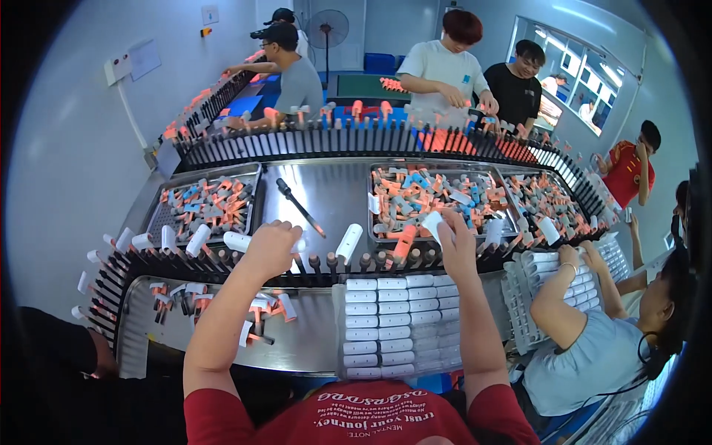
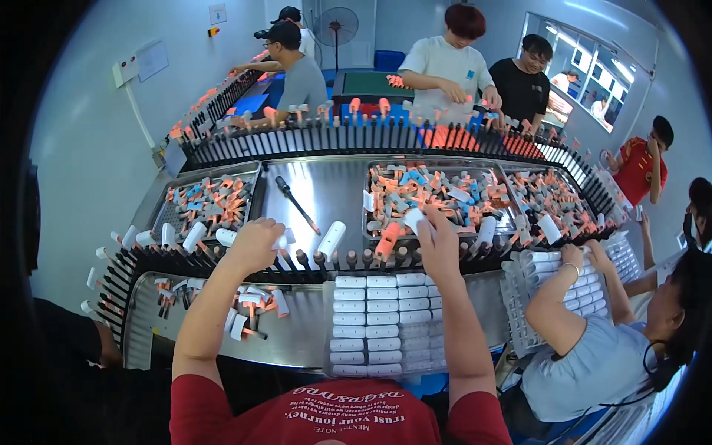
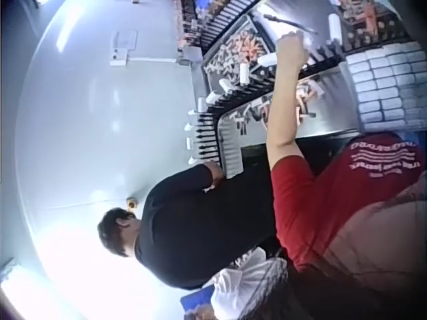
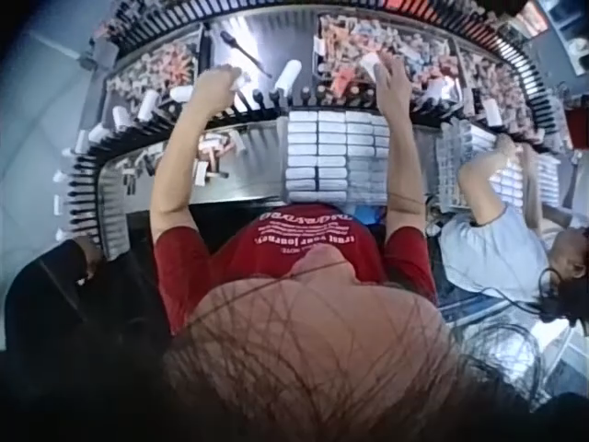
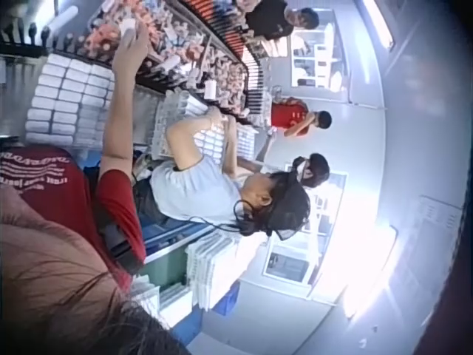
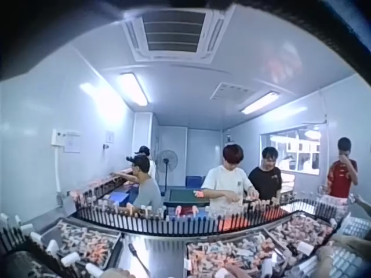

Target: The person assembles small plastic toy parts by hand on a factory production line.

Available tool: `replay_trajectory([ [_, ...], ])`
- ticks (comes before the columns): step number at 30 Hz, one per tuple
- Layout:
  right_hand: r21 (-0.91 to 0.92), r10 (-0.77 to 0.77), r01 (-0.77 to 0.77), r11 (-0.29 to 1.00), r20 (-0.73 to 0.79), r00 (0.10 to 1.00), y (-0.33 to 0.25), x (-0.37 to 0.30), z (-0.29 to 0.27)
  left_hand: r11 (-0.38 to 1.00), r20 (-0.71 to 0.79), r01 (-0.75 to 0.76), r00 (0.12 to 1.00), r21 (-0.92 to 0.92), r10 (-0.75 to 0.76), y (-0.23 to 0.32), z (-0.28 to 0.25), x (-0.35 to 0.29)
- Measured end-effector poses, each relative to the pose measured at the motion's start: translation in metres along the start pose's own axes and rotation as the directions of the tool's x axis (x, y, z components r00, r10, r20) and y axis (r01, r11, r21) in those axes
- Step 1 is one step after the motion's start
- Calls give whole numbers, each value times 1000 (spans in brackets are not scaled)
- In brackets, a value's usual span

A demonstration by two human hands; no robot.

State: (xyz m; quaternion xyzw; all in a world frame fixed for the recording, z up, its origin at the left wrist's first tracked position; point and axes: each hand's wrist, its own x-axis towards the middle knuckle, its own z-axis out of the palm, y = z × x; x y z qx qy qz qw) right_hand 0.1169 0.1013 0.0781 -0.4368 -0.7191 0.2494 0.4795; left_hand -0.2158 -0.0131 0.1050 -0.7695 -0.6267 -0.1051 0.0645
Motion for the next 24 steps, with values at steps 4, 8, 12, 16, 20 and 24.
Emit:
replay_trajectory([
  [4,-145,-50,67,987,119,992,-33,4,45,998,15,58,998,-3,-58,-28,-10,-15],
  [8,-179,21,24,983,245,969,-40,-8,99,959,72,253,967,-127,-245,-55,-14,-34],
  [12,-263,-276,403,877,412,868,-62,-18,127,966,-237,249,937,-68,-258,-62,-11,-56],
  [16,-274,-331,433,859,348,877,-61,-32,157,843,-444,341,733,-416,-516,-37,-27,-47],
  [20,-271,-335,435,858,345,877,-68,-47,177,814,-295,212,859,-541,-419,4,-25,-19],
  [24,-270,-336,524,808,519,786,-46,-56,205,807,-75,154,968,-571,-238,34,-17,23],
])
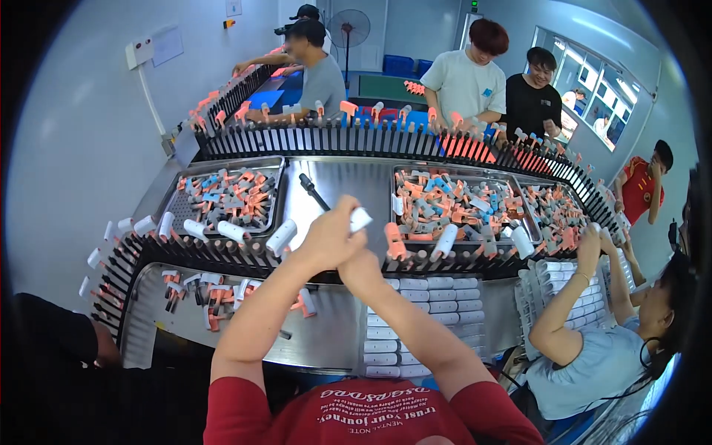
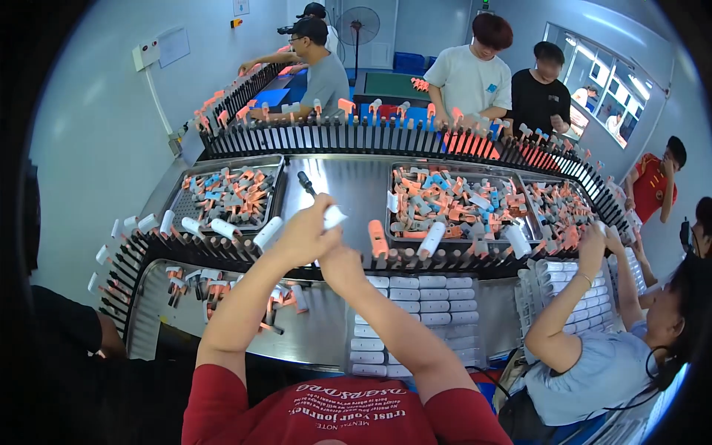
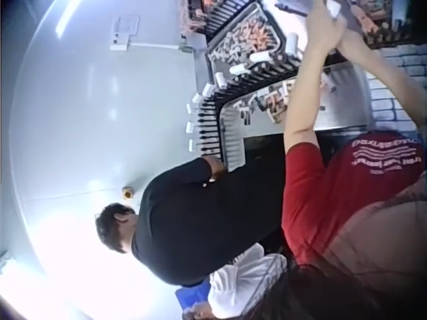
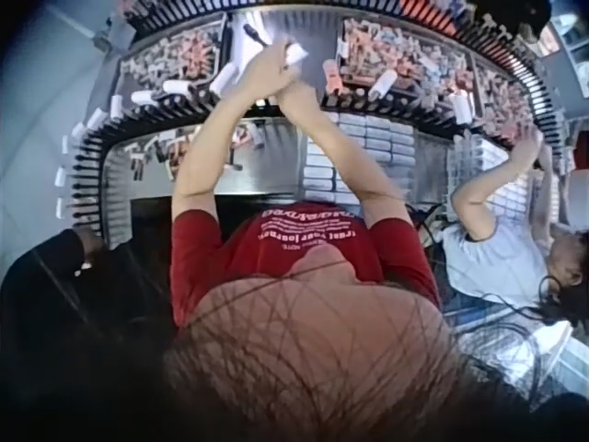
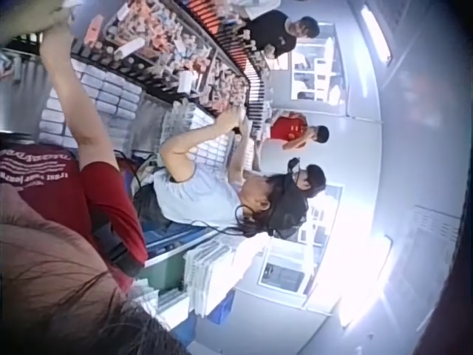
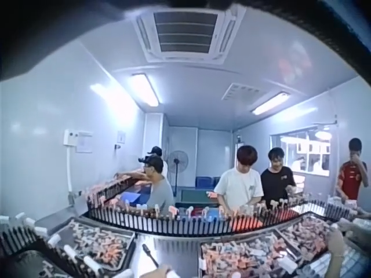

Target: The person assembles small plastic toy parts by hand on a factory production line.

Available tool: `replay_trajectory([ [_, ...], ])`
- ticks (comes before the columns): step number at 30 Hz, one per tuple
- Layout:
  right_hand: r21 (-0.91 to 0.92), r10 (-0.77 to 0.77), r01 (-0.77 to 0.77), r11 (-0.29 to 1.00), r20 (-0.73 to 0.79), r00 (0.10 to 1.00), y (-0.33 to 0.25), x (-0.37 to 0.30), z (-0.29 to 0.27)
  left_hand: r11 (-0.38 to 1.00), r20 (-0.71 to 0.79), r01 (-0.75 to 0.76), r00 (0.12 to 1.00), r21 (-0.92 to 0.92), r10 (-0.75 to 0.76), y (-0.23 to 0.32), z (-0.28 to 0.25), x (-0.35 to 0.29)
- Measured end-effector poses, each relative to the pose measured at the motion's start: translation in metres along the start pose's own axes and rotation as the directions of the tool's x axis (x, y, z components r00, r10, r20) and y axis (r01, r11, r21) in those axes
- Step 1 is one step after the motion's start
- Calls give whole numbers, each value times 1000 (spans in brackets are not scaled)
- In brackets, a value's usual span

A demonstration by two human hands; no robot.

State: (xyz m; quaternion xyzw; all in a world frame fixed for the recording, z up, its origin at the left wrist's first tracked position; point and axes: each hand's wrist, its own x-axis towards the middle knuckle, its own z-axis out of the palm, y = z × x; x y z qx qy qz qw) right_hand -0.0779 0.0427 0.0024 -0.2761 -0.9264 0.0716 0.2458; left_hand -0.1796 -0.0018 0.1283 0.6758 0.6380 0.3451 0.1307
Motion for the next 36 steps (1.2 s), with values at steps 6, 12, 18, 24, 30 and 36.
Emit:
replay_trajectory([
  [6,202,32,-50,978,90,995,-34,-50,-40,914,340,-391,879,113,334,-24,24,36],
  [12,345,471,-514,786,205,858,61,-122,-101,983,522,-39,851,180,-62,-30,-23,24],
  [18,-148,592,-574,805,250,766,133,-202,-144,855,172,15,978,519,-121,-48,4,-8],
  [24,-355,544,-434,828,321,775,144,-232,-112,810,37,191,967,554,-253,-59,-14,-27],
  [30,-484,541,-344,804,359,760,162,-228,-113,804,-422,32,863,593,277,-61,4,-59],
  [36,-298,499,-414,860,327,802,154,-214,-143,912,-40,-407,913,-49,405,32,159,-91],
])
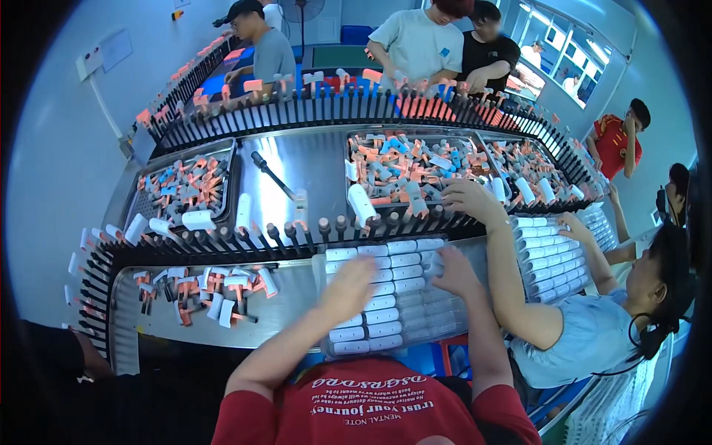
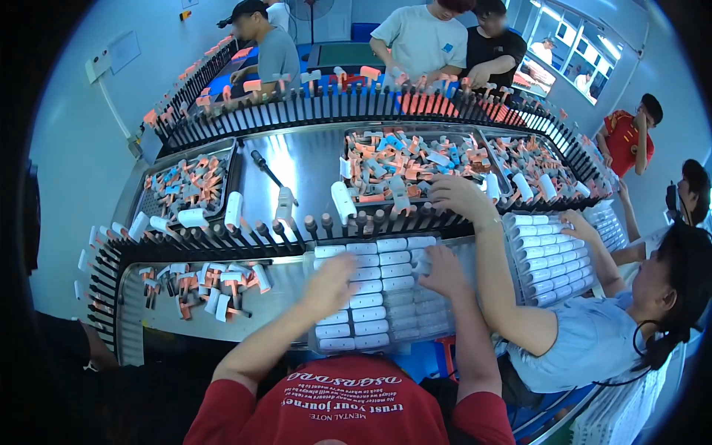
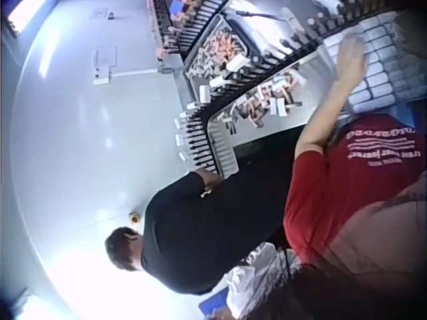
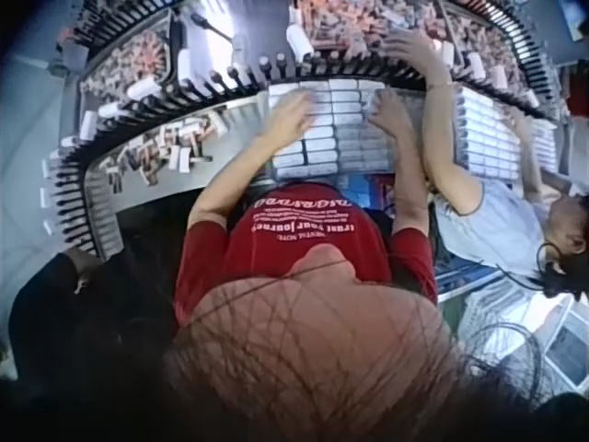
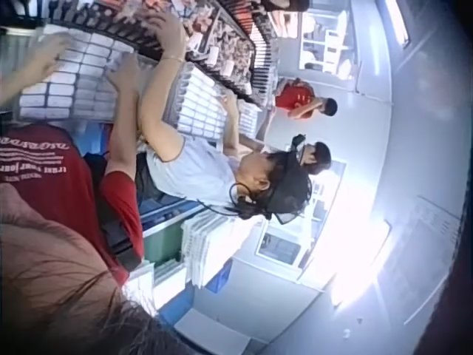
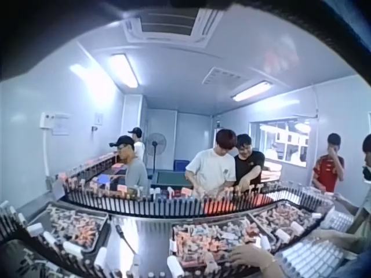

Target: The person assembles small plastic toy parts by hand on a factory production line.

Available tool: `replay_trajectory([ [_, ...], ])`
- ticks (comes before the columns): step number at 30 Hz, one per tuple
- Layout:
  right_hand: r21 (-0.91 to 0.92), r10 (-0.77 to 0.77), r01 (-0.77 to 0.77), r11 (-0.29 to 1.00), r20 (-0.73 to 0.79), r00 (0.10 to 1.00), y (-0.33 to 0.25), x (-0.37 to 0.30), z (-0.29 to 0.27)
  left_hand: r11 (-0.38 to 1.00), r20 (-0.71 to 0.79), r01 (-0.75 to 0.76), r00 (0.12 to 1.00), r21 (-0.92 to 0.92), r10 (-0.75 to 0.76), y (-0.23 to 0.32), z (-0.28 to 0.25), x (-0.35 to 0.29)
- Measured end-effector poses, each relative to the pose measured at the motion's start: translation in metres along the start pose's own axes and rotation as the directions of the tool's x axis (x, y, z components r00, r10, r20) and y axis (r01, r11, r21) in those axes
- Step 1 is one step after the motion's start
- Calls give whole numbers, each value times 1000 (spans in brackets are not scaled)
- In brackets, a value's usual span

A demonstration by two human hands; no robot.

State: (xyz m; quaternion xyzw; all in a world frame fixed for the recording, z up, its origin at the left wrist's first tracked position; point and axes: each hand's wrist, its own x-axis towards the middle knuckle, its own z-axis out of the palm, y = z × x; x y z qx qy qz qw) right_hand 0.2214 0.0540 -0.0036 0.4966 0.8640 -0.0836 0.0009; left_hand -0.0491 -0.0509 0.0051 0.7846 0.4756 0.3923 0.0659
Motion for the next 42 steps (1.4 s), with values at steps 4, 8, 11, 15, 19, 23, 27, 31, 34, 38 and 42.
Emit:
replay_trajectory([
  [4,474,23,65,878,-179,984,-29,-1,-33,986,408,10,910,166,-78,5,104,23],
  [8,770,127,154,619,-292,948,-55,14,-47,928,538,-35,823,370,-183,5,134,49],
  [11,699,71,217,681,-358,931,-76,38,-63,946,664,14,709,325,-239,11,125,71],
  [15,594,44,165,787,-320,946,-118,81,-78,947,685,37,682,318,-257,5,123,66],
  [19,475,77,23,880,-190,979,-162,125,-76,999,390,17,921,-27,-5,3,88,36],
  [23,352,-40,63,934,-72,997,-212,153,-69,785,463,487,836,-383,-293,-5,29,5],
  [27,-30,-210,209,977,-46,977,-264,150,-69,559,337,575,812,-597,-476,-46,-45,-70],
  [31,-23,-275,275,961,-184,944,-294,136,-48,460,-18,658,562,-597,-827,-101,-141,-153],
  [34,24,-266,285,958,-291,919,-303,139,-41,489,-334,463,379,-740,-863,-95,-233,-143],
  [38,324,-193,272,906,-253,948,-317,150,-30,648,-585,627,353,-431,-730,-135,-311,-135],
  [42,482,-207,331,811,-292,934,-324,133,-10,716,-573,649,699,257,-428,-179,-348,-105],
])
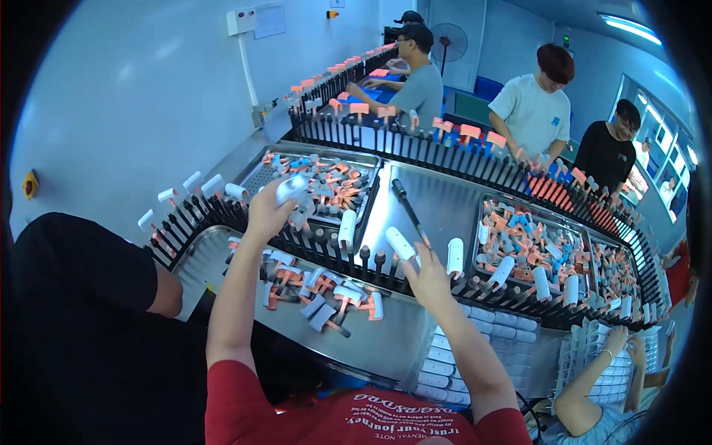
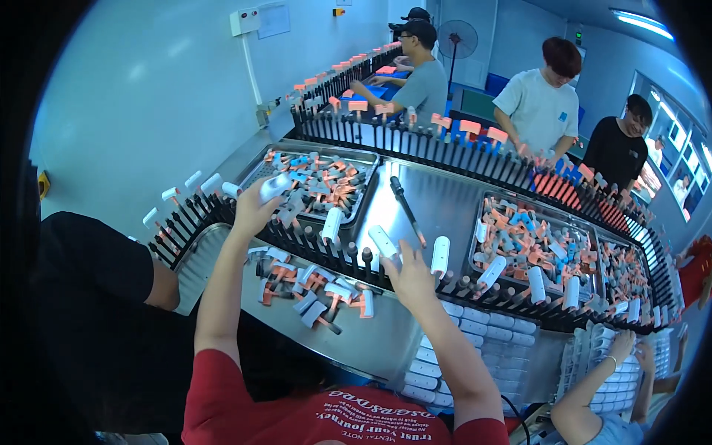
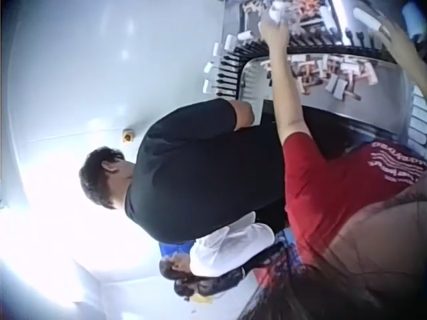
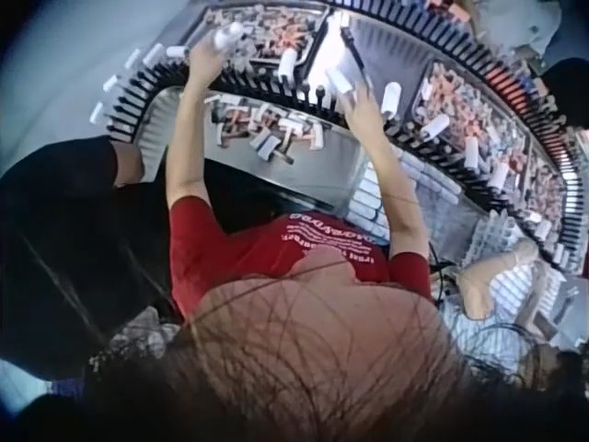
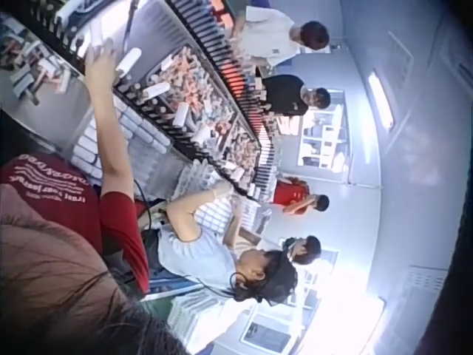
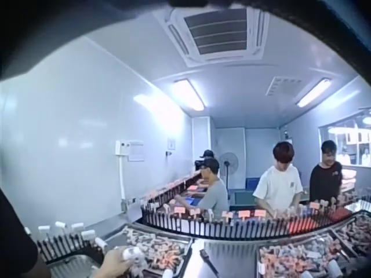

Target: The person assembles small plastic toy parts by hand on a factory production line.

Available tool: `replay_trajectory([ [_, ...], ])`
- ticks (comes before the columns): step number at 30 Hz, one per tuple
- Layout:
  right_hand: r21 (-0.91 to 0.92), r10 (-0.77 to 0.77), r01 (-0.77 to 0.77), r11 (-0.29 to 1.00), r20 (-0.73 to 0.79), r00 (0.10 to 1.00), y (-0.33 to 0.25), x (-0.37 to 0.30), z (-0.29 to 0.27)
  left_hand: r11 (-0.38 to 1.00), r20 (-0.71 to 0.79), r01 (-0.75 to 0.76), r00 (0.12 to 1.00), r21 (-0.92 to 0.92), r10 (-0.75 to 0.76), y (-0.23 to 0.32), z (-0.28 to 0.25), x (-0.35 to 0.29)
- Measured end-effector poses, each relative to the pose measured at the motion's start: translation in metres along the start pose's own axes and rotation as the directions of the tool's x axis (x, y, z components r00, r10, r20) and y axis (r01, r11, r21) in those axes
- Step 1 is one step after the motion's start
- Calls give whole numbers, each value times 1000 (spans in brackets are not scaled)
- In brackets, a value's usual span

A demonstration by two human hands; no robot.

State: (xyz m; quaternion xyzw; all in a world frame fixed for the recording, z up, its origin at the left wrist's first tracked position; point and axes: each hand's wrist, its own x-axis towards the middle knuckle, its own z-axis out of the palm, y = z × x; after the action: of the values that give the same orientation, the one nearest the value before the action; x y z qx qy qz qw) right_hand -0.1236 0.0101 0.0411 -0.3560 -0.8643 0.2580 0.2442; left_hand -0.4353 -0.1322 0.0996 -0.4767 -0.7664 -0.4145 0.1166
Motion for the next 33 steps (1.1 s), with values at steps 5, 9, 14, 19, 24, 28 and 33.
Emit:
replay_trajectory([
  [5,88,-72,70,994,25,997,-2,-24,-4,931,440,-166,898,325,6,-43,32,55],
  [9,106,-73,60,993,121,990,8,-53,-25,865,498,-139,856,482,-139,-89,9,70],
  [14,165,50,-73,984,136,989,46,-95,-40,857,419,194,807,478,-416,-127,-32,72],
  [19,164,212,-246,955,199,957,52,-127,-43,925,327,249,882,288,-339,-158,-32,61],
  [24,135,325,-344,929,139,935,50,-141,-48,915,301,313,874,254,-382,-181,-43,61],
  [28,128,364,-380,916,129,922,51,-144,-47,922,8,386,922,-39,-386,-238,-27,29],
  [33,107,290,-299,948,96,952,59,-146,-43,777,-218,413,911,476,-350,-258,-30,14],
])
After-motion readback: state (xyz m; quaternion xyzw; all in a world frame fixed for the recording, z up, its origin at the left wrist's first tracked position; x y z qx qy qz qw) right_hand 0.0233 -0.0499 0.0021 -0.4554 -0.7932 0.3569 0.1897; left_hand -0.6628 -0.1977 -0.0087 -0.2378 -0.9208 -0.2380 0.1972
